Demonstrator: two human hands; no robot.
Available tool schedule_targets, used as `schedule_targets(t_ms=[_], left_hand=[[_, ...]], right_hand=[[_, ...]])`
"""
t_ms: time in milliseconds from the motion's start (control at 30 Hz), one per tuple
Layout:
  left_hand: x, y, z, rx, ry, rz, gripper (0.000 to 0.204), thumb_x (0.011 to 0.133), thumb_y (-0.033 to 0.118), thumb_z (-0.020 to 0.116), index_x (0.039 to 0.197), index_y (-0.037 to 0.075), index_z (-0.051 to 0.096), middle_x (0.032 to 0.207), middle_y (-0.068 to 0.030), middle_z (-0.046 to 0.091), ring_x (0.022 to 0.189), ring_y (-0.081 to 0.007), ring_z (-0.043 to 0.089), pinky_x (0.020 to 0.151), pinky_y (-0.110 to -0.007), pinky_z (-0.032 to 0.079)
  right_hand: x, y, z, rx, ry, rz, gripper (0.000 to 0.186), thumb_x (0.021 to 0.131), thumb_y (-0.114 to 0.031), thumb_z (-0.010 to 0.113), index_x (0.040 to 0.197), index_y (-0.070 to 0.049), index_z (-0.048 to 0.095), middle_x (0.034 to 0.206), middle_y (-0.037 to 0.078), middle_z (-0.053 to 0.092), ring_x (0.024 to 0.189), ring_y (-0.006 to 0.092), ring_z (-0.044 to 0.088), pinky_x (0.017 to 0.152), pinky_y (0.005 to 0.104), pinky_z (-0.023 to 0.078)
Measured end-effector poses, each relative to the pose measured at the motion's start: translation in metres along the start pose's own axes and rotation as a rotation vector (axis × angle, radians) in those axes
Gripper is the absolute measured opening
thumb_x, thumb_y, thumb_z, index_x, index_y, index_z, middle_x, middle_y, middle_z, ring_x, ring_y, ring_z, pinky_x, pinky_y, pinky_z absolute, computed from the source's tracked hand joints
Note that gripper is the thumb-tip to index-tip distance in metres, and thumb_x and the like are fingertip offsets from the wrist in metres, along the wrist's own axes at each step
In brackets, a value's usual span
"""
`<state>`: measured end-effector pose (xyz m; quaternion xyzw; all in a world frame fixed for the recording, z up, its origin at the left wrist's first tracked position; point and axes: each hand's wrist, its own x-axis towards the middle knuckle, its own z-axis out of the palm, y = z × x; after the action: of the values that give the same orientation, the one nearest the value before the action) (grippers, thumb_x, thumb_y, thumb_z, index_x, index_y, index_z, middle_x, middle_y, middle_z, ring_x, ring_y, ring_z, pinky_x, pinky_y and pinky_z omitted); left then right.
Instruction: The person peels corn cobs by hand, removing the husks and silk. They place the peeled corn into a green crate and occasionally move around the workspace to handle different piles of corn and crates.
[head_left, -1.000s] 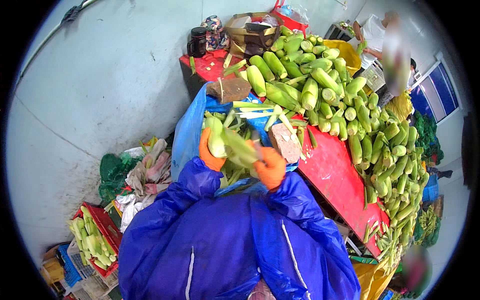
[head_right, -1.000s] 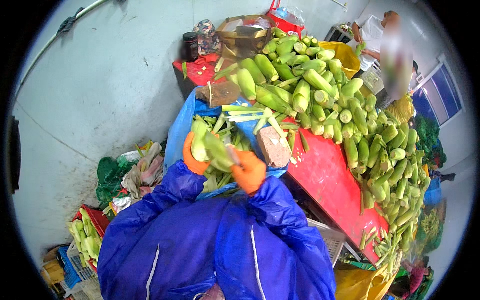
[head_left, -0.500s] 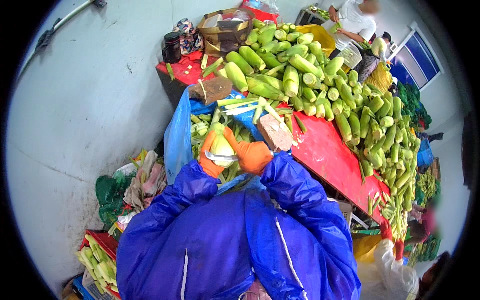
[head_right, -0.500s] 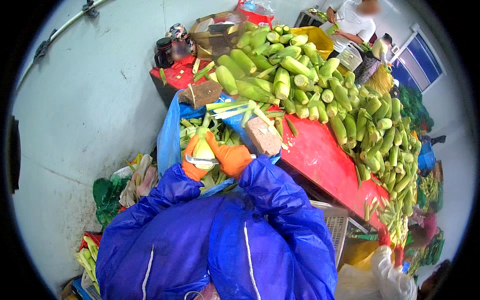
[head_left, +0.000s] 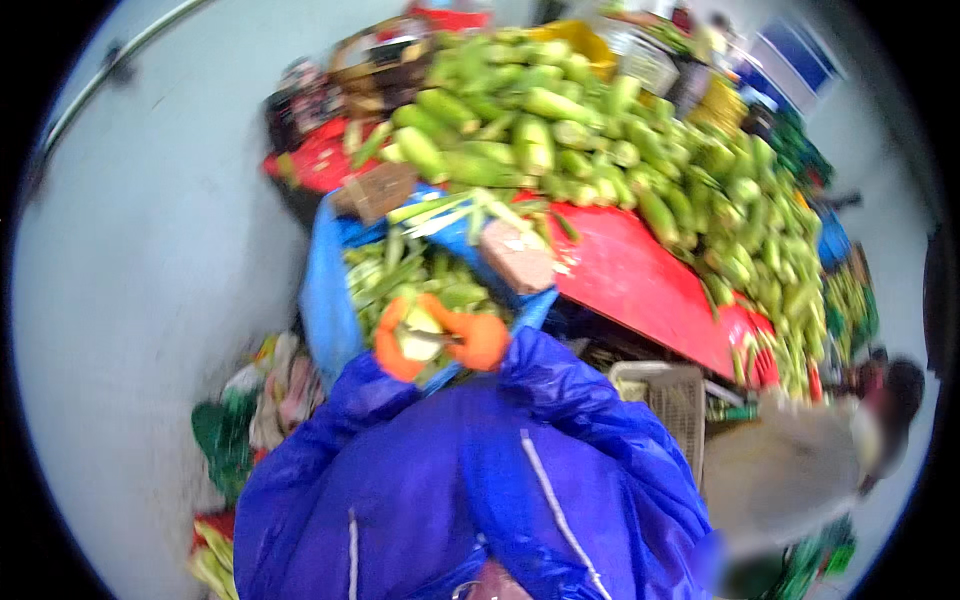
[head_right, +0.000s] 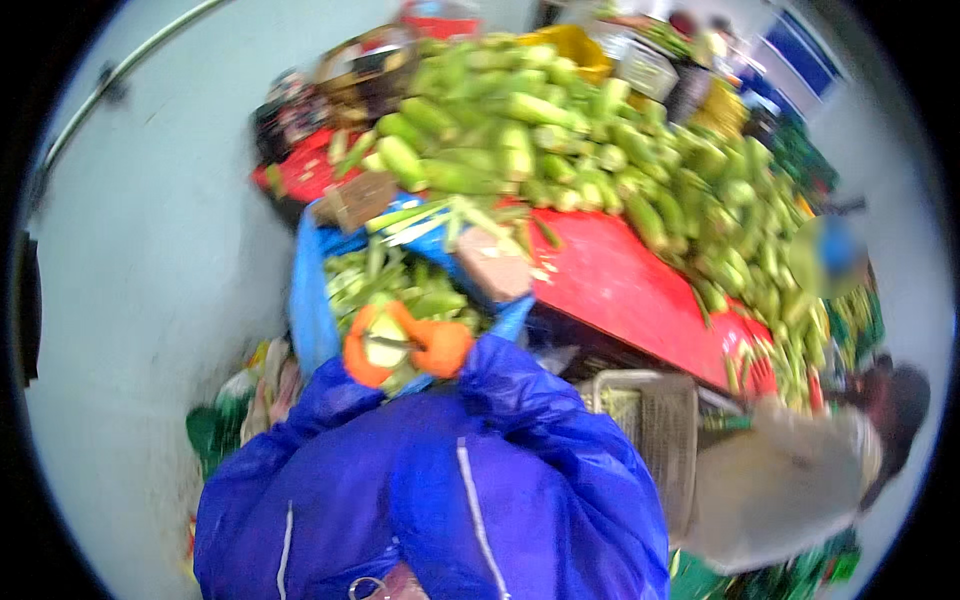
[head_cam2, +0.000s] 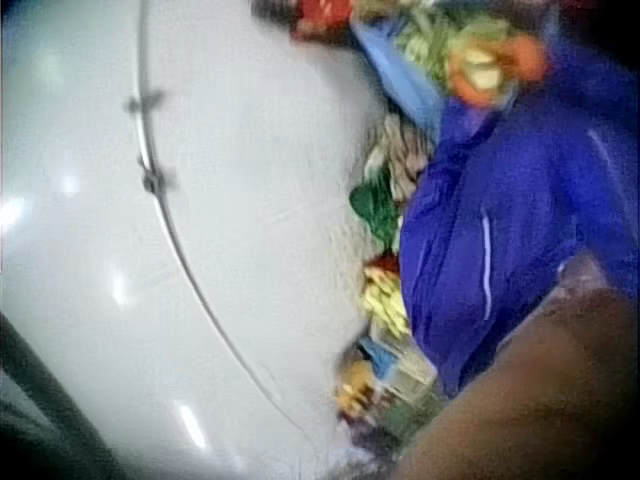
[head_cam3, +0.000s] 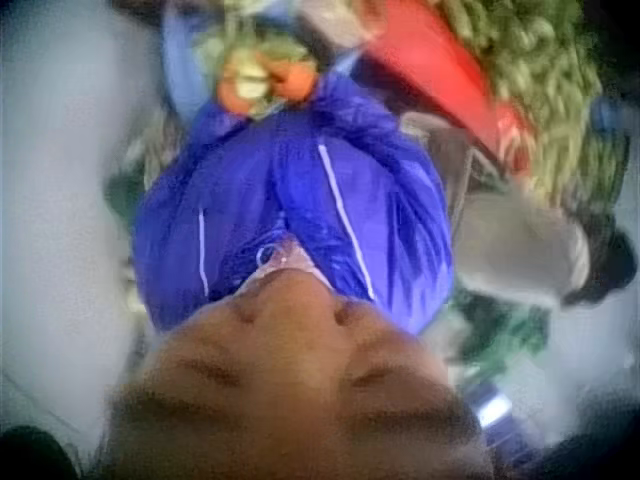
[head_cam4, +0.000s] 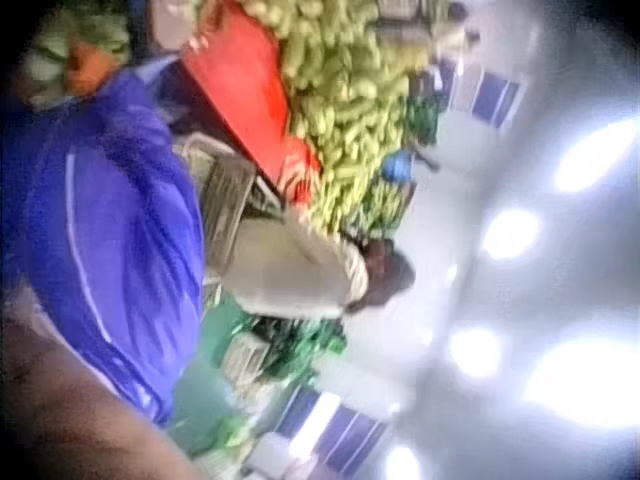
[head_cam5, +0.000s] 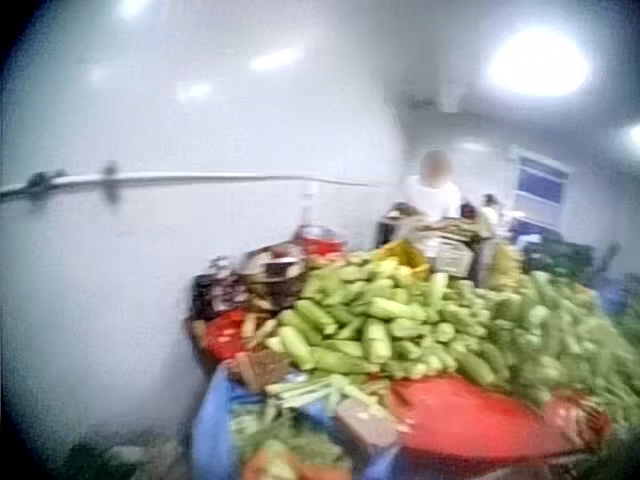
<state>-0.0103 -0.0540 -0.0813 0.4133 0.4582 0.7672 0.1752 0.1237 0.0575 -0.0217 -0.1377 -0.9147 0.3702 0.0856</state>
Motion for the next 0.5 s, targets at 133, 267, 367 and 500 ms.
schedule_targets(t_ms=[133, 267, 367, 500], left_hand=[[0.006, -0.003, -0.028, -0.637, -0.165, -0.626, 0.027, 0.090, 0.016, 0.058, 0.114, 0.008, 0.050, 0.108, -0.0117, 0.059, 0.100, -0.0233, 0.058, 0.089, -0.037, 0.047], [0.010, -0.037, -0.055, -0.648, -0.270, -0.759, 0.037, 0.094, 0.041, 0.043, 0.113, 0.010, 0.050, 0.110, -0.0102, 0.058, 0.107, -0.0215, 0.054, 0.096, -0.040, 0.041], [0.021, -0.054, -0.043, -0.926, -0.257, -0.923, 0.038, 0.093, 0.040, 0.045, 0.118, 0.012, 0.047, 0.114, -0.0092, 0.058, 0.111, -0.0219, 0.053, 0.098, -0.038, 0.039], [0.025, -0.043, -0.038, -0.977, -0.152, -1.042, 0.046, 0.092, 0.043, 0.046, 0.126, 0.012, 0.041, 0.123, -0.0118, 0.052, 0.111, -0.0270, 0.054, 0.093, -0.042, 0.043]], right_hand=[[0.019, -0.064, -0.031, -0.065, -0.092, -0.016, 0.078, 0.079, -0.048, 0.063, 0.143, -0.014, 0.035, 0.095, 0.020, 0.065, 0.084, 0.0372, 0.064, 0.068, 0.0451, 0.050], [0.029, -0.040, -0.010, -0.097, 0.100, -0.190, 0.038, 0.080, -0.043, 0.061, 0.104, -0.013, 0.062, 0.075, 0.017, 0.064, 0.070, 0.0396, 0.063, 0.059, 0.0464, 0.050], [0.029, -0.030, -0.006, -0.134, 0.198, -0.161, 0.032, 0.080, -0.038, 0.060, 0.099, -0.013, 0.065, 0.076, 0.017, 0.064, 0.072, 0.0393, 0.063, 0.061, 0.0466, 0.050], [0.036, -0.023, -0.006, -0.079, 0.161, -0.053, 0.027, 0.078, -0.032, 0.060, 0.093, -0.011, 0.068, 0.078, 0.016, 0.064, 0.072, 0.0387, 0.063, 0.062, 0.0472, 0.050]])
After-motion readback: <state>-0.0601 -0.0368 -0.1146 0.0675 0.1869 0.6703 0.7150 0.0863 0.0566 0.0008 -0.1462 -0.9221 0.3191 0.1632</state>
